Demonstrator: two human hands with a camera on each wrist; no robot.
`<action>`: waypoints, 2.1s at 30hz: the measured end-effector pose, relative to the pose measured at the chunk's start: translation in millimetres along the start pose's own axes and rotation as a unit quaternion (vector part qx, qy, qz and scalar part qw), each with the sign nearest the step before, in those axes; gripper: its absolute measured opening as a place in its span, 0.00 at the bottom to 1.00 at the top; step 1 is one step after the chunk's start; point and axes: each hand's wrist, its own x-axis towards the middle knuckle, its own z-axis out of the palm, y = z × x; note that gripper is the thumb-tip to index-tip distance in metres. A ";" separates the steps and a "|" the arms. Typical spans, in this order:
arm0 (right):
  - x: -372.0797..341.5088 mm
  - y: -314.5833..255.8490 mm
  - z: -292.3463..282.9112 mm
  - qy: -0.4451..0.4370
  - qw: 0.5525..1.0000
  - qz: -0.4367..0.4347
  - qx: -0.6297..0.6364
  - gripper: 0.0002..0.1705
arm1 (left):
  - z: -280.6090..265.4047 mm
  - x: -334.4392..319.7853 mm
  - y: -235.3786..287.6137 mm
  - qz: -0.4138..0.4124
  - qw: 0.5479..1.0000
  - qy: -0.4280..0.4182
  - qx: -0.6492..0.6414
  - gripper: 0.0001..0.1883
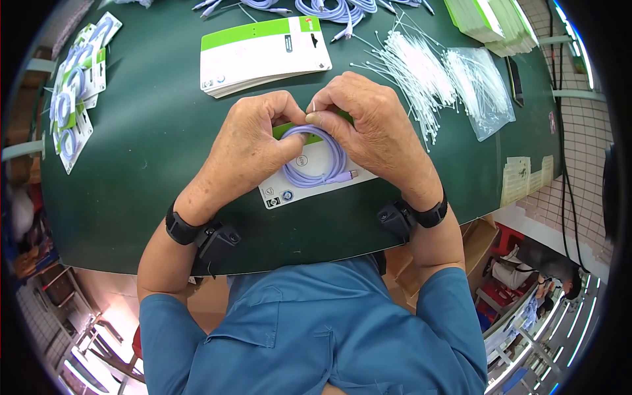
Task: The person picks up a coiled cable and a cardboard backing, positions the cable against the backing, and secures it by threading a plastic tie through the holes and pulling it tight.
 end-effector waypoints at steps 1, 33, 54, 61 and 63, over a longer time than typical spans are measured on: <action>0.5 -1.1 0.8 0.004 1.000 0.005 0.000 0.06 | 0.2 0.1 -0.3 -0.001 1.000 -0.003 -0.006 0.07; 1.8 0.4 13.4 0.078 0.994 0.014 -0.074 0.06 | 7.9 -5.0 8.0 -0.050 0.994 -0.065 -0.068 0.06; 0.3 0.0 18.7 0.076 0.997 0.026 0.013 0.07 | 10.9 -6.5 5.9 -0.029 0.997 -0.050 -0.057 0.06; -1.4 1.8 9.0 0.059 0.997 -0.009 0.057 0.10 | 11.6 -6.9 5.0 -0.021 0.998 -0.026 -0.058 0.06; -0.5 -0.5 4.8 0.054 0.997 -0.017 0.051 0.10 | 11.5 -6.6 5.2 -0.023 0.998 -0.019 -0.060 0.06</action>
